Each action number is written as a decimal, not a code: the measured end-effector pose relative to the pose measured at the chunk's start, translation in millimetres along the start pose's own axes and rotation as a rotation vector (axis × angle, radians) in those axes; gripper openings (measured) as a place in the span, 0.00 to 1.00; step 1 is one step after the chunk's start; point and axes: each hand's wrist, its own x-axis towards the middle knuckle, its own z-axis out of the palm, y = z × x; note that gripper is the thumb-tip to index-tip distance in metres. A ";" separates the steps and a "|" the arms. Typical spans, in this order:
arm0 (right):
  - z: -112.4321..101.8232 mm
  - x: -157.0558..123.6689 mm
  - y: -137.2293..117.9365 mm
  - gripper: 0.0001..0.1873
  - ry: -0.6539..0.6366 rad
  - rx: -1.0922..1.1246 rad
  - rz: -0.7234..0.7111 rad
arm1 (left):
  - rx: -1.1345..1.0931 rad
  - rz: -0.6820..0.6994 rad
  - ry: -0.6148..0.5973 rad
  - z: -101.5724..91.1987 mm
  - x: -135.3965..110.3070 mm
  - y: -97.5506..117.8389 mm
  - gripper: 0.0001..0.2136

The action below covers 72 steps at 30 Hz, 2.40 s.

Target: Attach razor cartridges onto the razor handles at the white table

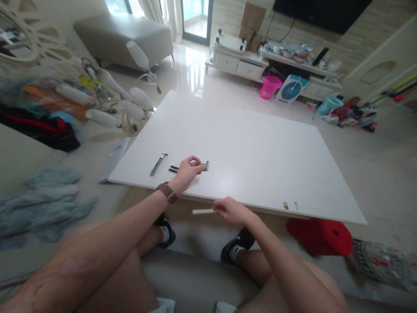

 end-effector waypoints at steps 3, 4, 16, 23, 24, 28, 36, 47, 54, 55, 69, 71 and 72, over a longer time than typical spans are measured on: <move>-28.4 -5.3 19.2 0.09 0.375 -0.030 0.165 | 0.000 -0.002 -0.003 -0.2 0.2 0.4 0.16; -38.4 -6.9 30.9 0.09 0.510 -0.045 0.262 | 0.000 -0.005 -0.004 -0.1 0.2 0.7 0.17; 24.7 11.5 -0.9 0.06 -0.015 -0.099 0.022 | 0.011 -0.006 -0.018 0.3 0.5 -3.3 0.17; -41.1 -12.0 34.7 0.09 0.137 -0.048 0.157 | 0.007 -0.011 -0.015 1.0 -1.1 0.8 0.16; -53.7 -16.2 44.4 0.10 0.246 -0.046 0.192 | 0.006 -0.012 -0.015 1.2 -1.7 1.9 0.16; -74.0 -20.8 67.9 0.10 0.605 -0.141 0.339 | 0.005 -0.020 -0.008 1.9 -3.5 5.3 0.16; -8.5 1.9 13.9 0.03 -0.225 0.015 0.117 | -0.008 -0.018 -0.011 1.5 -2.3 3.5 0.16; -87.0 -29.8 87.5 0.09 0.676 -0.223 0.475 | -0.030 -0.012 -0.032 0.6 -1.7 4.5 0.16; -39.6 -14.0 26.8 0.03 -0.100 -0.059 0.298 | -0.030 -0.010 -0.041 0.4 -1.9 3.5 0.16; -37.6 -13.5 18.9 0.02 -0.170 -0.062 0.286 | -0.028 -0.010 -0.037 0.3 -1.9 3.6 0.16; -82.4 -37.0 60.1 0.09 0.218 -0.055 0.550 | -0.003 -0.009 -0.044 0.9 -2.7 4.6 0.14; -64.8 -27.3 37.7 0.06 -0.121 0.032 0.507 | -0.003 -0.013 -0.044 0.8 -2.4 3.7 0.14; -58.5 -23.9 27.7 0.05 -0.264 0.023 0.504 | -0.005 -0.011 -0.043 0.6 -2.3 3.4 0.15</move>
